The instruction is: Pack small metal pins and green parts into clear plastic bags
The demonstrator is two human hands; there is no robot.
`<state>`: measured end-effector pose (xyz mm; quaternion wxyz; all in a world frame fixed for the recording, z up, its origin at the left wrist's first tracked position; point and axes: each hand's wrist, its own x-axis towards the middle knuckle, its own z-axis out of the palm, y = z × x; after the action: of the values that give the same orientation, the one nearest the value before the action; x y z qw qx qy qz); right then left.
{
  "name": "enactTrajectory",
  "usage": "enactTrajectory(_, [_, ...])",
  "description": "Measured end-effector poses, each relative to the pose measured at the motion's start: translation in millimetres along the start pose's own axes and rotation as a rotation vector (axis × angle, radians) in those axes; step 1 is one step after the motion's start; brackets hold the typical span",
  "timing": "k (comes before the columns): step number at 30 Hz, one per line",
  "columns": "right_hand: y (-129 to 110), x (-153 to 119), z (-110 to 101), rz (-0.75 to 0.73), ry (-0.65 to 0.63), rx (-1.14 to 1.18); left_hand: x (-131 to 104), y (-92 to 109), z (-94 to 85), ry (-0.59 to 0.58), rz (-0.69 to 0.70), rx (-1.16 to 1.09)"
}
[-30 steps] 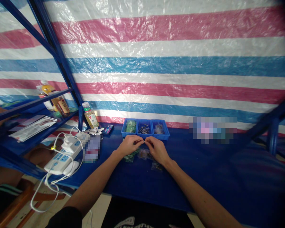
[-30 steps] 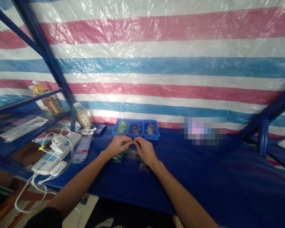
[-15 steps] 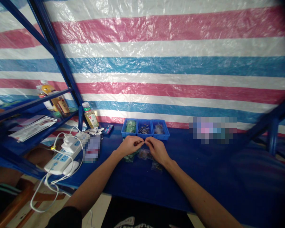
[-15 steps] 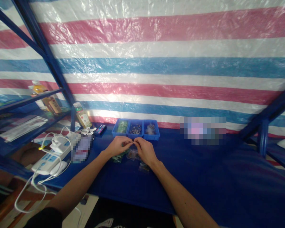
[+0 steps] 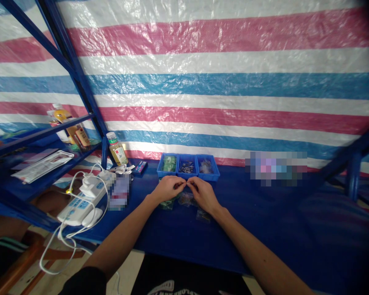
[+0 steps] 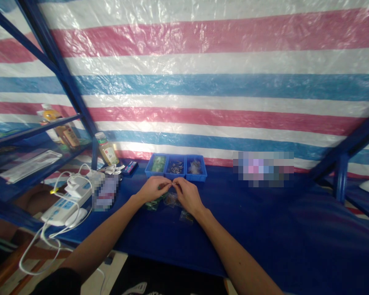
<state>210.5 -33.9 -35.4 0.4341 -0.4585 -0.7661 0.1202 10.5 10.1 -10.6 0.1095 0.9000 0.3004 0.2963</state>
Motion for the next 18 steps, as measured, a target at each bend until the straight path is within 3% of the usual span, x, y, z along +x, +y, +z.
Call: enactTrajectory(18, [-2.5, 0.6, -2.9, 0.01, -0.044, -0.008, -0.3, 2.0, 1.8, 0.019, 0.026, 0.022])
